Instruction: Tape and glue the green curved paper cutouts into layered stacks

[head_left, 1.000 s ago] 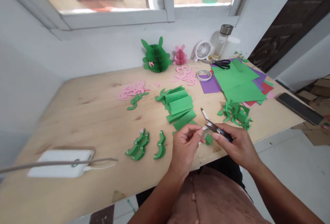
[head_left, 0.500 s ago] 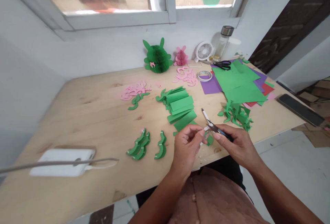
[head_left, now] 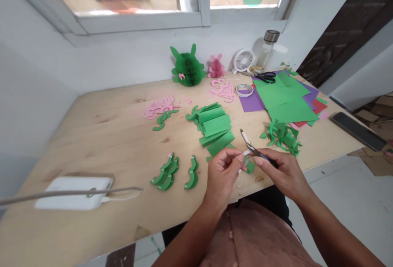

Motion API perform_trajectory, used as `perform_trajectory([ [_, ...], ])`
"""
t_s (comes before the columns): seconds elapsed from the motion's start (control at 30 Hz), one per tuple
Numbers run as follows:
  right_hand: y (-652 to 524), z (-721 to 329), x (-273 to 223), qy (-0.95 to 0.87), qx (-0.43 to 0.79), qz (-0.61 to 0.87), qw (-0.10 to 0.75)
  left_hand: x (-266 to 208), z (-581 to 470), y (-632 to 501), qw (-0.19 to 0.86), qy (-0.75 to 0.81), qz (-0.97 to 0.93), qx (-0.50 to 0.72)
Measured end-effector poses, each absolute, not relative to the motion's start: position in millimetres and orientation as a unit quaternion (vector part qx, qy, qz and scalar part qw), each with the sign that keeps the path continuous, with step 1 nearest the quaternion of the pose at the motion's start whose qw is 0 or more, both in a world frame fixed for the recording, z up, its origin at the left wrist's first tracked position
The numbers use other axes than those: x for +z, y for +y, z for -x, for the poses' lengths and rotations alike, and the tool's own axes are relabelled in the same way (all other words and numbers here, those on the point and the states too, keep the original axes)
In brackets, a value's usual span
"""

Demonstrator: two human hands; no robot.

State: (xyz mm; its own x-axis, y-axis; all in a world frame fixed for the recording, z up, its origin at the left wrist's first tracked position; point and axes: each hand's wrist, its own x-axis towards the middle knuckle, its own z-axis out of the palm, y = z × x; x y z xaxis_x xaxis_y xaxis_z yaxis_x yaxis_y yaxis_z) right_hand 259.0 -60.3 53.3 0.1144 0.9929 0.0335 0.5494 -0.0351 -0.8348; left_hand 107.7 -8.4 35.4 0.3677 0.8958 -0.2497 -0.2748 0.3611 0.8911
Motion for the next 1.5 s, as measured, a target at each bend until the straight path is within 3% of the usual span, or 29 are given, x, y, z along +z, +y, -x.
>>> perform_trajectory([
  [0.8,-60,-259,52,-0.583,0.253,0.68,0.366,35,-109,-7,0.722,0.392,-0.407,0.399],
  [1.07,-60,-272,50,-0.598,0.11,0.702,0.37,36,-110,-3,0.699,0.396,-0.44,0.4],
  [1.17,-62,-279,50,-0.589,0.048,0.717,0.369,39,-112,8,0.645,0.388,-0.5,0.429],
  [1.27,-64,-287,50,-0.565,0.01,0.735,0.375,39,-123,28,0.527,0.366,-0.636,0.428],
  [1.43,-71,-296,46,-0.548,-0.016,0.748,0.375,31,-165,67,0.167,0.355,-0.892,0.224],
  [1.5,-74,-299,42,-0.54,-0.024,0.753,0.375,27,-185,80,0.141,0.345,-0.906,0.199],
])
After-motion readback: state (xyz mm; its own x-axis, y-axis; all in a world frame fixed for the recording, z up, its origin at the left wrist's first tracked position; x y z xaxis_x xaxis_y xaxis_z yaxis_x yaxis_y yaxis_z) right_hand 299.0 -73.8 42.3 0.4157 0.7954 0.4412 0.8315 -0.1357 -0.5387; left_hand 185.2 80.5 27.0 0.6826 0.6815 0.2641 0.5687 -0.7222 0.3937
